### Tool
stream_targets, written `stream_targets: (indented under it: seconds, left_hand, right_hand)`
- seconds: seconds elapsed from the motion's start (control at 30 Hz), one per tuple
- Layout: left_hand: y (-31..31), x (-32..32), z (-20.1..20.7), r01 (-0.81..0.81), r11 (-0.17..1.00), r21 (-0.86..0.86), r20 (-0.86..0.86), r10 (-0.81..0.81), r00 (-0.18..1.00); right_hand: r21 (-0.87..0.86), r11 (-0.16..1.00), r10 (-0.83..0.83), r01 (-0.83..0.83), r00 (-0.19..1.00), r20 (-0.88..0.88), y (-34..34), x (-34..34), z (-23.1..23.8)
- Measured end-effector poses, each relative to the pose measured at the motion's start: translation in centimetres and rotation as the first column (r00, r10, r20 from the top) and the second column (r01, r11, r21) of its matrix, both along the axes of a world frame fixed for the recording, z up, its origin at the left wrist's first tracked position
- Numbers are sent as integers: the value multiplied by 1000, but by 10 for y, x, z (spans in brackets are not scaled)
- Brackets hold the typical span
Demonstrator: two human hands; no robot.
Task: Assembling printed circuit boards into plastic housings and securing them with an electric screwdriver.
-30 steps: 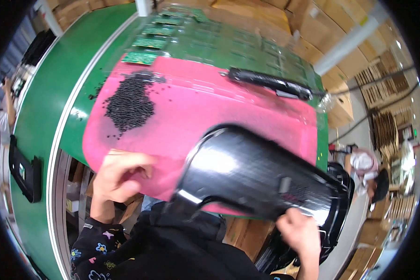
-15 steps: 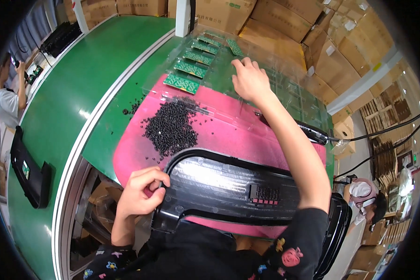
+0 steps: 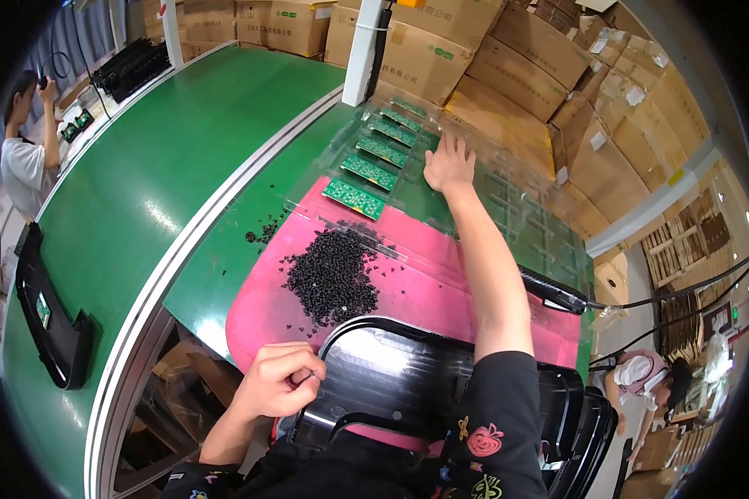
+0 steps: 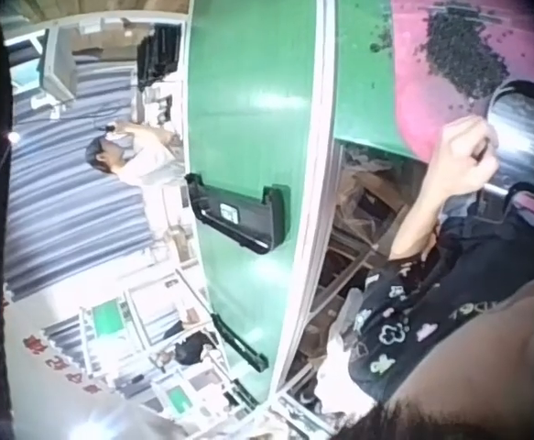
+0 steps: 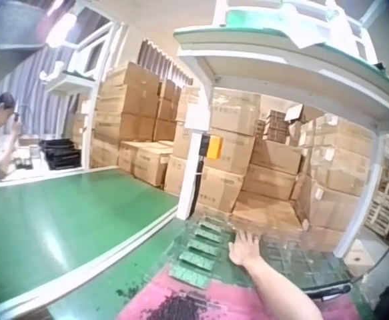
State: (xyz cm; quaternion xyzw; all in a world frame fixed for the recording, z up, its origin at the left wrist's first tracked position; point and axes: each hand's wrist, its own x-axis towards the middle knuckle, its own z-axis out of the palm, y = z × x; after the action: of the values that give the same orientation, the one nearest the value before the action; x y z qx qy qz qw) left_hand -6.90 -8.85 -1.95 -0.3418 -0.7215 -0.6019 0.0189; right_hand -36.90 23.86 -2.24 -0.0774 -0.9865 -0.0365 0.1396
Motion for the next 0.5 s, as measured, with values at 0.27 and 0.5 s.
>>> stream_targets:
  seconds: [0.27,0.5]
  left_hand:
    - [2,-2,-3,-89,991,95,-16,91,996]
    - [54,-21,65,-208,977,42,4,208,978]
  right_hand:
    - [-81,761,619,-644,758,-206,-14,156,91]
    - [-548,507,755,-666,649,-91,-16,331,140]
